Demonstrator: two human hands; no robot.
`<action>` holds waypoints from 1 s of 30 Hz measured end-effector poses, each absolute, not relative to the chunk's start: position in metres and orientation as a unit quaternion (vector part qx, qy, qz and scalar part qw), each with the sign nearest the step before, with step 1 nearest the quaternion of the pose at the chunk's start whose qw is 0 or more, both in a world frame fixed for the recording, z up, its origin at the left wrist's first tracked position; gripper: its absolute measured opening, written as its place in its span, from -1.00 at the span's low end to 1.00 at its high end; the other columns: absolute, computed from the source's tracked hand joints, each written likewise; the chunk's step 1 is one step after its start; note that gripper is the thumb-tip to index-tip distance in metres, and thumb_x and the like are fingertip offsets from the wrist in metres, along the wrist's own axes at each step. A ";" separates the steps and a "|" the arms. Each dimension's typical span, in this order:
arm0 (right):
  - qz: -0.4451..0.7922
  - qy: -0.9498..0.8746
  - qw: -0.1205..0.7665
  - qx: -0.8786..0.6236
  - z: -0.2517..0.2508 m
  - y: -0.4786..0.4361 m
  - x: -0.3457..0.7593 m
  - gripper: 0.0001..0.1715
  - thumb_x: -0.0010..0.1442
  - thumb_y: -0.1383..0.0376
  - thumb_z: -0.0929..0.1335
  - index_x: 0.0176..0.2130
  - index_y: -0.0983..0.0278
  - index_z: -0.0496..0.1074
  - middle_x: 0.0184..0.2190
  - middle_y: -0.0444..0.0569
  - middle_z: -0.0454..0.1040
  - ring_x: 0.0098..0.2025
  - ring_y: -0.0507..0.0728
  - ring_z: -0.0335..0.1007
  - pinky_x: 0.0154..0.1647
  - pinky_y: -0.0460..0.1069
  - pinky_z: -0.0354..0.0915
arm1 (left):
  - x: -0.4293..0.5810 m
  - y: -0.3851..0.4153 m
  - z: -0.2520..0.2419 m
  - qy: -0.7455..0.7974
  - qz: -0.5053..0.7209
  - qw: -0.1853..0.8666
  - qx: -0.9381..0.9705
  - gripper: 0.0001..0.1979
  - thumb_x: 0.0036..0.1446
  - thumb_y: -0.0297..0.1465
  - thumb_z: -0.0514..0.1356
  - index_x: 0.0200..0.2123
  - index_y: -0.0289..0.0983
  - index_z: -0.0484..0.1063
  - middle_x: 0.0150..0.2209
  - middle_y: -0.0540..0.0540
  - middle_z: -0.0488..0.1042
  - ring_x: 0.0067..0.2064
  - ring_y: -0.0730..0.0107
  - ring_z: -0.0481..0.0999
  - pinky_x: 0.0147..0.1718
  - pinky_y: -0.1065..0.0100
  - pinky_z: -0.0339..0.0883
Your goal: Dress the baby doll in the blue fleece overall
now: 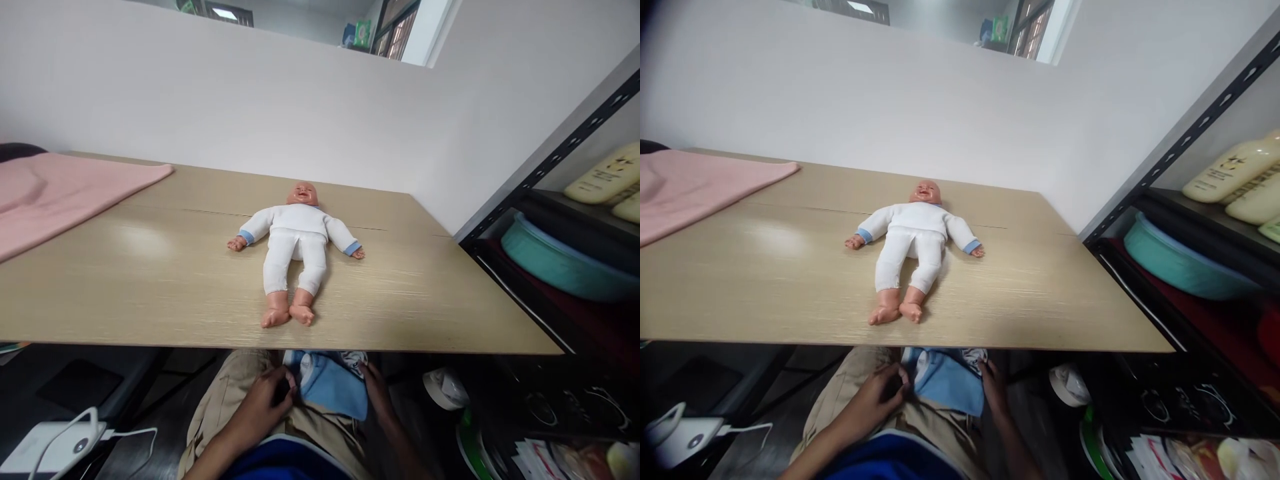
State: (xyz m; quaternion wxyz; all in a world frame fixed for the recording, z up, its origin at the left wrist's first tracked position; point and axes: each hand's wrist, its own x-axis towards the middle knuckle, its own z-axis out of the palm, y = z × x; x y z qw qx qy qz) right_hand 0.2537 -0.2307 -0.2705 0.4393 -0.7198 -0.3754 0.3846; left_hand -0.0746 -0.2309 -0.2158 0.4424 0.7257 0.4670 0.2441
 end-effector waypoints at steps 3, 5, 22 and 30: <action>0.334 -0.406 0.448 -0.723 -0.256 -0.231 0.252 -0.28 -0.02 -0.28 0.47 -0.20 0.24 0.70 -0.03 0.25 0.75 0.25 0.63 0.53 0.37 0.39 0.35 | -0.087 -0.237 -0.203 0.470 0.232 0.452 0.722 -0.84 0.45 -0.35 0.15 -0.17 -0.21 0.53 -0.15 -0.15 0.65 -0.05 0.07 0.62 0.04 0.12 0.40; 0.326 -0.461 0.447 -0.694 -0.231 -0.239 0.239 -0.38 0.04 -0.13 0.49 -0.08 0.23 0.70 0.14 0.24 0.70 0.34 0.55 0.47 0.46 0.31 0.28 | -0.094 -0.241 -0.184 0.455 0.230 0.461 0.726 -0.79 0.52 -0.26 0.14 -0.12 -0.20 0.53 -0.10 -0.17 0.65 -0.01 0.08 0.62 0.07 0.13 0.42; 0.343 -0.816 0.402 -0.234 0.053 -0.226 0.162 -0.74 0.42 0.06 0.51 -0.23 0.17 0.60 -0.51 -0.21 0.41 -0.54 0.03 0.18 -0.48 -0.02 0.18 | -0.121 -0.196 0.017 0.146 0.295 0.527 0.783 -0.60 0.27 -0.13 0.52 0.06 -0.15 0.59 0.10 -0.16 0.61 0.15 0.02 0.60 0.26 0.07 0.47; 0.414 -0.758 0.375 -0.336 0.089 -0.184 0.182 -0.58 0.41 -0.01 0.54 -0.28 0.22 0.46 -0.39 -0.17 0.32 -0.40 0.03 0.20 -0.43 -0.06 0.19 | -0.127 -0.168 0.032 0.266 0.306 0.568 0.716 -0.71 0.50 -0.09 0.30 0.06 -0.16 0.49 -0.13 -0.02 0.46 -0.10 0.31 0.47 -0.10 0.37 0.46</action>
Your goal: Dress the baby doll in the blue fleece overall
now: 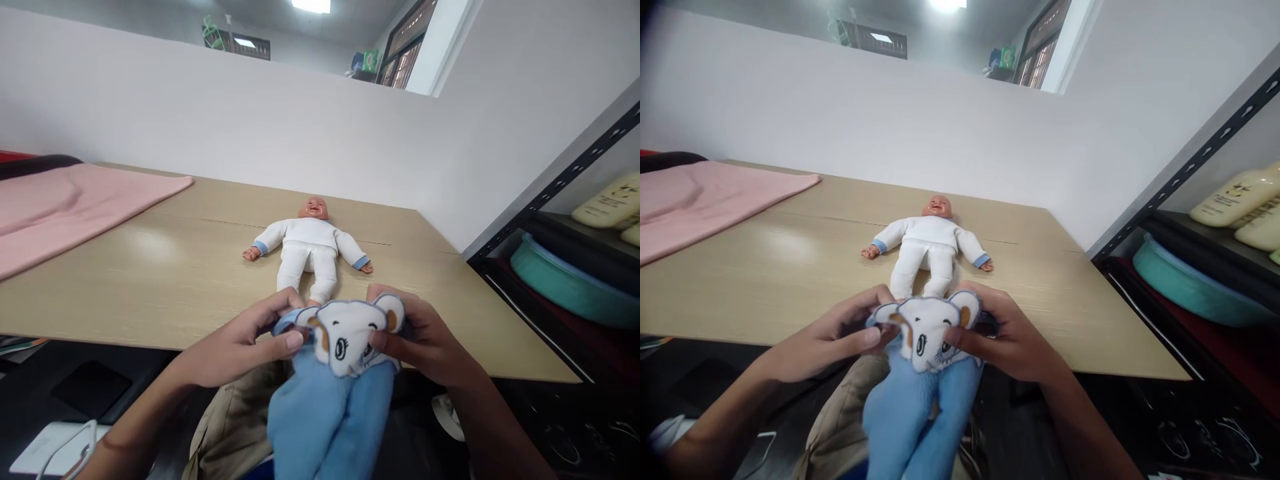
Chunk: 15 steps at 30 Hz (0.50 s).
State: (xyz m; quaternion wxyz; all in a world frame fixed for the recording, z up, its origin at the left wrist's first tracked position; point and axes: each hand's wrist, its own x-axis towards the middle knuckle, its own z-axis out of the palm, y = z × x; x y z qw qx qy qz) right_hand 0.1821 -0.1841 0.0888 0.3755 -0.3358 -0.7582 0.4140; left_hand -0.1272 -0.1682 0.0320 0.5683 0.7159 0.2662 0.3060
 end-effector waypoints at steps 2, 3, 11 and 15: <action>0.421 -0.739 0.396 -0.346 0.089 -0.176 0.180 -0.58 0.43 -0.05 0.53 -0.21 0.22 0.51 -0.36 -0.15 0.35 -0.36 0.06 0.26 -0.38 -0.06 0.26 | -0.122 -0.161 0.040 0.281 0.263 0.563 0.731 -0.53 0.36 -0.05 0.43 0.18 -0.12 0.50 -0.09 -0.03 0.50 -0.09 0.27 0.49 -0.12 0.36 0.49; 0.412 -0.738 0.404 -0.350 0.089 -0.172 0.179 -0.59 0.43 -0.04 0.53 -0.20 0.22 0.52 -0.33 -0.13 0.37 -0.33 0.07 0.29 -0.35 -0.05 0.30 | -0.118 -0.158 0.043 0.285 0.247 0.550 0.746 -0.46 0.29 -0.04 0.48 0.21 -0.11 0.51 -0.05 -0.04 0.52 -0.07 0.23 0.51 -0.13 0.35 0.51; 0.402 -0.756 0.380 -0.350 0.114 -0.141 0.175 -0.58 0.25 -0.02 0.65 -0.34 0.25 0.66 -0.35 -0.09 0.53 -0.27 0.12 0.45 -0.26 -0.02 0.45 | -0.100 -0.125 0.051 0.304 0.248 0.529 0.753 -0.33 0.25 -0.11 0.53 0.33 -0.10 0.44 0.10 -0.12 0.54 0.09 0.11 0.57 -0.10 0.29 0.58; 0.421 -0.768 0.294 -0.382 0.120 -0.129 0.190 -0.60 0.25 -0.01 0.65 -0.26 0.27 0.69 -0.37 -0.13 0.55 -0.33 0.06 0.42 -0.34 -0.08 0.41 | -0.104 -0.116 0.047 0.318 0.199 0.515 0.771 -0.51 0.17 -0.04 0.56 -0.02 -0.23 0.61 -0.18 -0.04 0.57 -0.17 0.21 0.56 -0.22 0.30 0.53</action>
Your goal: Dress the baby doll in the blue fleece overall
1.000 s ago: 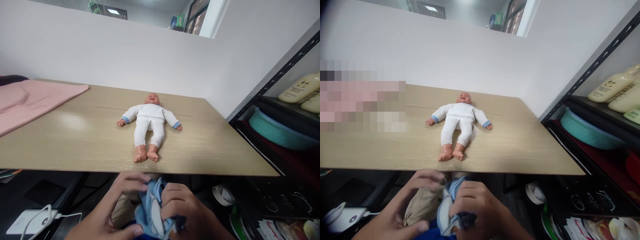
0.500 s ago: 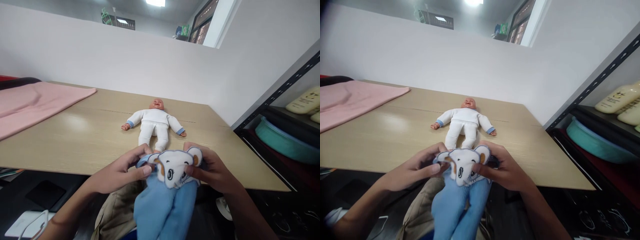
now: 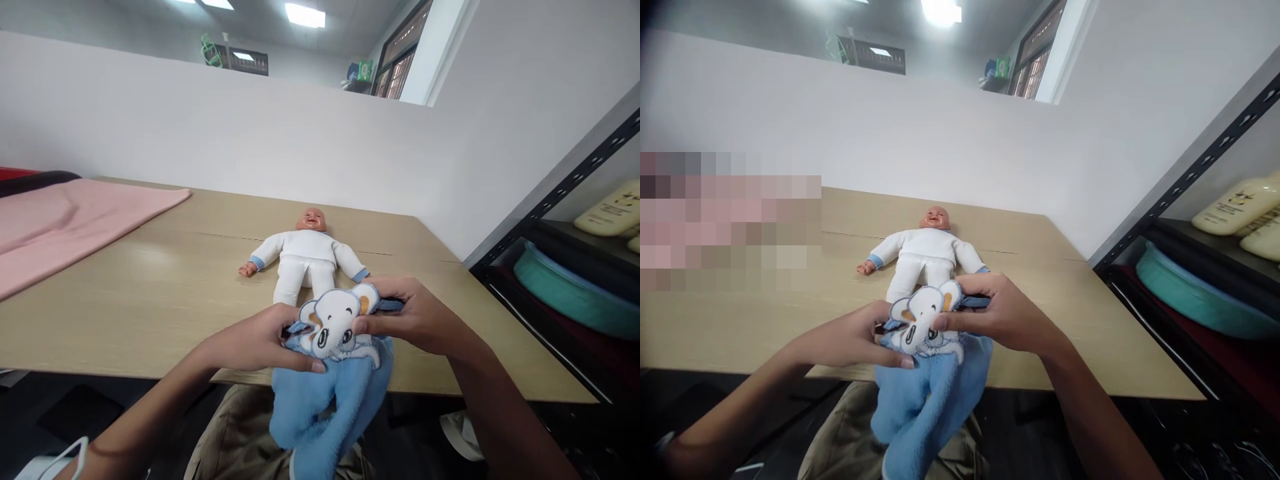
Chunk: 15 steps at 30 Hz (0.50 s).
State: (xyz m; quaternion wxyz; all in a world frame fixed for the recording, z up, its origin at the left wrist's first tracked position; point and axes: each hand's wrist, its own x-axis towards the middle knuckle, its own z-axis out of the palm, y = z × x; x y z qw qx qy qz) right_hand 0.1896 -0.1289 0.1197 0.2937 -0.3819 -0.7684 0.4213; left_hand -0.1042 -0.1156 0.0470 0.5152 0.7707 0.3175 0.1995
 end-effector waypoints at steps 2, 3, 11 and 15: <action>0.412 -0.793 0.240 -0.379 0.116 -0.124 0.197 -0.57 0.23 -0.02 0.66 -0.17 0.27 0.69 -0.30 -0.13 0.58 -0.29 0.07 0.44 -0.32 -0.10 0.41 | -0.106 -0.116 0.046 0.295 0.225 0.521 0.769 -0.51 0.15 -0.05 0.57 -0.01 -0.22 0.63 -0.12 -0.06 0.63 -0.10 0.15 0.60 -0.13 0.25 0.58; 0.418 -0.802 0.216 -0.368 0.113 -0.123 0.199 -0.52 0.20 -0.03 0.67 -0.09 0.26 0.69 -0.23 -0.12 0.60 -0.24 0.09 0.48 -0.27 -0.10 0.44 | -0.107 -0.117 0.047 0.281 0.246 0.519 0.769 -0.50 0.16 -0.08 0.57 0.06 -0.19 0.62 -0.04 -0.08 0.65 -0.02 0.11 0.62 -0.04 0.22 0.59; 0.439 -0.811 0.242 -0.303 0.070 -0.139 0.169 -0.45 0.23 0.06 0.66 0.10 0.25 0.67 0.06 0.03 0.72 0.07 0.27 0.62 0.24 0.12 0.51 | -0.108 -0.133 0.059 0.320 0.276 0.426 0.800 -0.67 0.45 -0.10 0.35 0.13 -0.13 0.64 0.01 -0.06 0.71 0.02 0.10 0.64 0.05 0.19 0.58; 0.457 -0.756 0.314 -0.347 0.059 -0.145 0.167 -0.52 0.43 0.01 0.49 0.17 0.24 0.65 0.10 0.05 0.72 0.14 0.31 0.62 0.30 0.20 0.50 | -0.120 -0.135 0.060 0.334 0.237 0.406 0.817 -0.60 0.34 0.01 0.42 -0.02 -0.18 0.69 -0.16 -0.05 0.68 -0.11 0.13 0.63 -0.11 0.26 0.58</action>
